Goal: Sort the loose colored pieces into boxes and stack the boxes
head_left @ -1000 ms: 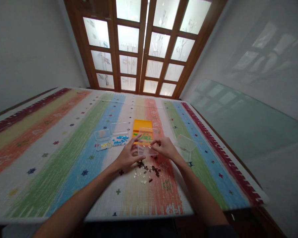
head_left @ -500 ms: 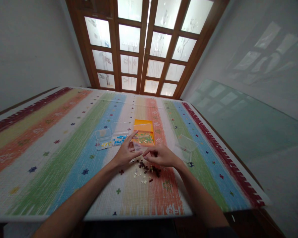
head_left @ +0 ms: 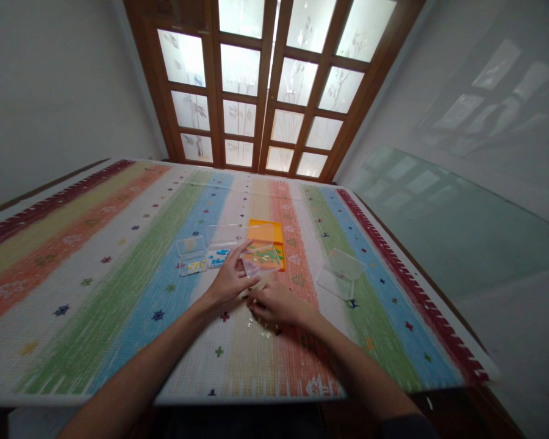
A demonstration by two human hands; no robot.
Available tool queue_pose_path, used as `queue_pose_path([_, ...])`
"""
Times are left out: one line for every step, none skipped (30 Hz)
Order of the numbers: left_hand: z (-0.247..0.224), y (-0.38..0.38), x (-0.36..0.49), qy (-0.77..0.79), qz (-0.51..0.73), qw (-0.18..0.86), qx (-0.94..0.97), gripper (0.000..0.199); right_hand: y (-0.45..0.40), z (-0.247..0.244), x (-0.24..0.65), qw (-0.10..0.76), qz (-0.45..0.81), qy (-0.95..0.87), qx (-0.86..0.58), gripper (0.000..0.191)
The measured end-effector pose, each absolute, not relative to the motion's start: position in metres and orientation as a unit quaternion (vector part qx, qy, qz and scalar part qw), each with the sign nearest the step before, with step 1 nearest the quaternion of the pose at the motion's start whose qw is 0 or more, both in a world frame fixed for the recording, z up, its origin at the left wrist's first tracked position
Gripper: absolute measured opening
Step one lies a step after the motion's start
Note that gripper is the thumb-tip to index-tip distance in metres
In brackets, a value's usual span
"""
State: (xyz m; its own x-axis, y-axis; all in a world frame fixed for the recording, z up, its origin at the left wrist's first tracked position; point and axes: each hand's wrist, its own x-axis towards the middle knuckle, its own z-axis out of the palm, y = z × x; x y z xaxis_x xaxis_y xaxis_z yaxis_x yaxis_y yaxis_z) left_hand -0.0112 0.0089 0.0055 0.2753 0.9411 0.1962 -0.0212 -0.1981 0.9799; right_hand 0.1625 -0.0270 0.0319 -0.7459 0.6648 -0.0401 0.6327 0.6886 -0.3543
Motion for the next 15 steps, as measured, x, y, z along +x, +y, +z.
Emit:
queue_pose_path([0.006, 0.009, -0.011, 0.373, 0.472, 0.512, 0.613, 0.089, -0.026, 0.033, 0.165, 0.069, 0.192, -0.915, -0.347, 0.012])
queue_pose_path([0.006, 0.009, -0.011, 0.370, 0.472, 0.515, 0.613, 0.089, -0.025, 0.035, 0.168, 0.097, 0.215, -0.909, -0.343, 0.011])
queue_pose_path([0.007, 0.009, -0.011, 0.367, 0.471, 0.520, 0.611, 0.090, -0.023, 0.037, 0.173, 0.128, 0.237, -0.899, -0.346, 0.011])
queue_pose_path([0.007, 0.008, -0.011, 0.366, 0.468, 0.526, 0.608, 0.090, -0.021, 0.039, 0.178, 0.160, 0.259, -0.883, -0.357, 0.011])
queue_pose_path([0.007, 0.008, -0.010, 0.365, 0.466, 0.532, 0.606, 0.090, -0.018, 0.041, 0.183, 0.189, 0.276, -0.865, -0.374, 0.010])
queue_pose_path([0.007, 0.007, -0.010, 0.364, 0.462, 0.537, 0.604, 0.090, -0.015, 0.043, 0.189, 0.217, 0.285, -0.845, -0.396, 0.009])
queue_pose_path([0.007, 0.007, -0.010, 0.364, 0.458, 0.541, 0.604, 0.089, -0.011, 0.046, 0.195, 0.242, 0.288, -0.826, -0.420, 0.008])
queue_pose_path([0.007, 0.006, -0.010, 0.362, 0.452, 0.545, 0.606, 0.089, -0.008, 0.048, 0.201, 0.256, 0.293, -0.810, -0.440, 0.010])
queue_pose_path([0.006, 0.005, -0.010, 0.358, 0.446, 0.550, 0.609, 0.089, -0.004, 0.050, 0.207, 0.265, 0.293, -0.795, -0.461, 0.011])
queue_pose_path([0.006, 0.004, -0.010, 0.353, 0.438, 0.556, 0.611, 0.089, -0.001, 0.051, 0.212, 0.273, 0.284, -0.782, -0.482, 0.012])
queue_pose_path([0.005, 0.003, -0.010, 0.347, 0.431, 0.563, 0.614, 0.089, 0.002, 0.051, 0.216, 0.272, 0.270, -0.778, -0.498, 0.011])
queue_pose_path([0.004, 0.003, -0.009, 0.341, 0.425, 0.569, 0.616, 0.089, 0.004, 0.051, 0.219, 0.268, 0.254, -0.776, -0.511, 0.010])
queue_pose_path([0.004, 0.002, -0.009, 0.335, 0.420, 0.574, 0.618, 0.088, 0.006, 0.051, 0.221, 0.259, 0.241, -0.779, -0.518, 0.009])
queue_pose_path([0.003, 0.002, -0.009, 0.329, 0.417, 0.575, 0.622, 0.088, 0.007, 0.050, 0.222, 0.245, 0.232, -0.784, -0.522, 0.010])
queue_pose_path([0.002, 0.002, -0.009, 0.326, 0.415, 0.574, 0.626, 0.088, 0.007, 0.049, 0.222, 0.229, 0.227, -0.789, -0.524, 0.011])
